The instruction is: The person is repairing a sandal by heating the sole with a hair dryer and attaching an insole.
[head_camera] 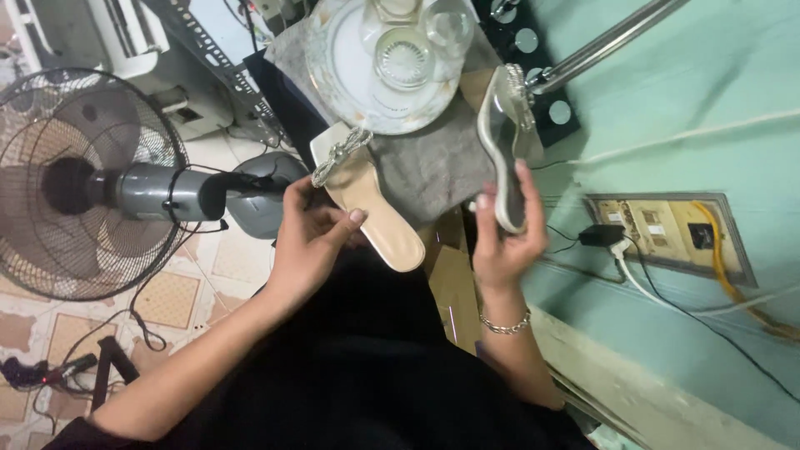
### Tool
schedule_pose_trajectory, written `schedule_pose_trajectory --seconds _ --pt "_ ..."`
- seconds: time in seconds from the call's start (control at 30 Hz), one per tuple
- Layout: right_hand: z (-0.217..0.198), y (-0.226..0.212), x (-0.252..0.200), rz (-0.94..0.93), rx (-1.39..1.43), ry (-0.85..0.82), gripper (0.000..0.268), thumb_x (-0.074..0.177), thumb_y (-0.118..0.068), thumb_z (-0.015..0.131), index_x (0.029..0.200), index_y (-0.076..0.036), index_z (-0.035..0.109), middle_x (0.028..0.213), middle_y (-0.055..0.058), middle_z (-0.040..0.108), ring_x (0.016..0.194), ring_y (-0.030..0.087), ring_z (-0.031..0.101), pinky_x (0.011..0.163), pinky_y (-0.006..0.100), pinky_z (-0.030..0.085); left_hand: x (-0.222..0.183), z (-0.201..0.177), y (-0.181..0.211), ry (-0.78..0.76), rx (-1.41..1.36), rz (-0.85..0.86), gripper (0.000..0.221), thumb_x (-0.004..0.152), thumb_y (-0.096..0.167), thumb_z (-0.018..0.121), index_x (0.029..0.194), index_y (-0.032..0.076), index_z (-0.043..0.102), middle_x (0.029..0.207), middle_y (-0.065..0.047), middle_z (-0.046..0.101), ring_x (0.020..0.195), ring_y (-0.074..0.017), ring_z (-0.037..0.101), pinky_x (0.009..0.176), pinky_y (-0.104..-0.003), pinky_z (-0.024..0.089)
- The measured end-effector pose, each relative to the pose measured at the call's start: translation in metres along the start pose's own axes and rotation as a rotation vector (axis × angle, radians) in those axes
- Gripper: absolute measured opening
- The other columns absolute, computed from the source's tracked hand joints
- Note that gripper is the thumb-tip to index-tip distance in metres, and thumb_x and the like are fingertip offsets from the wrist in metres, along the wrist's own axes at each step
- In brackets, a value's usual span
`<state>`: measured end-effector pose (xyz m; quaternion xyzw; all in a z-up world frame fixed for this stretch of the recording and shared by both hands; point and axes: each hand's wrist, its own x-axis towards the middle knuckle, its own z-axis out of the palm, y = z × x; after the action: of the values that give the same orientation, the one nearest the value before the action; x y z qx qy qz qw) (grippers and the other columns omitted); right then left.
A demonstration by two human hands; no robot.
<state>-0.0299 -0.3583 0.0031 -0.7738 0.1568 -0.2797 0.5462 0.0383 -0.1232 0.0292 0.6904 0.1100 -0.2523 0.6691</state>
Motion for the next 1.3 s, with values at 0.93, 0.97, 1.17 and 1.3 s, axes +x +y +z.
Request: schedule_pose_trajectory --seconds 0.93,0.97,1.17,1.3 --pt "0.008 -0.049 0.028 -0.234 0.055 -0.559 0.044 0.095 -0.031 0.076 0.127 -0.002 0.066 0.114 0.010 0.073 0.099 0.020 0.072 0.088 0.033 0.059 -0.053 -0.037 0.010 -0.201 -0.783 0.120 0.099 0.096 0.081 0.035 0.144 -0.004 0.045 0.119 -0.027 0.064 0.089 -0.0343 0.068 0.075 -0.047 0.057" --pt "0.008 -0.024 0.036 -0.099 -0.138 -0.304 0.024 0.101 -0.014 0.074 0.122 -0.003 0.070 0.111 0.008 0.077 0.096 0.017 0.074 0.087 0.031 0.060 -0.055 -0.040 0.009 -0.147 -0.774 0.051 0.099 0.092 0.082 0.035 0.140 -0.004 0.046 0.116 -0.026 0.065 0.086 -0.0344 0.068 0.070 -0.047 0.057" --pt "0.017 0.041 0.094 -0.109 -0.638 -0.147 0.039 0.087 -0.015 0.091 0.114 0.000 0.067 0.109 0.016 0.068 0.093 0.027 0.068 0.082 0.039 0.054 -0.060 -0.046 0.003 -0.133 -0.864 -0.019 0.096 0.093 0.078 0.035 0.139 -0.006 0.049 0.118 -0.025 0.067 0.086 -0.0339 0.070 0.077 -0.048 0.058" --pt "0.016 0.070 0.105 -0.075 -0.517 -0.170 0.055 0.082 -0.014 0.093 0.123 0.002 0.060 0.109 0.016 0.068 0.092 0.025 0.069 0.078 0.035 0.056 -0.067 -0.052 0.007 -0.083 -0.897 0.035 0.085 0.098 0.070 0.037 0.143 -0.003 0.046 0.120 -0.025 0.066 0.089 -0.0355 0.069 0.080 -0.050 0.057"
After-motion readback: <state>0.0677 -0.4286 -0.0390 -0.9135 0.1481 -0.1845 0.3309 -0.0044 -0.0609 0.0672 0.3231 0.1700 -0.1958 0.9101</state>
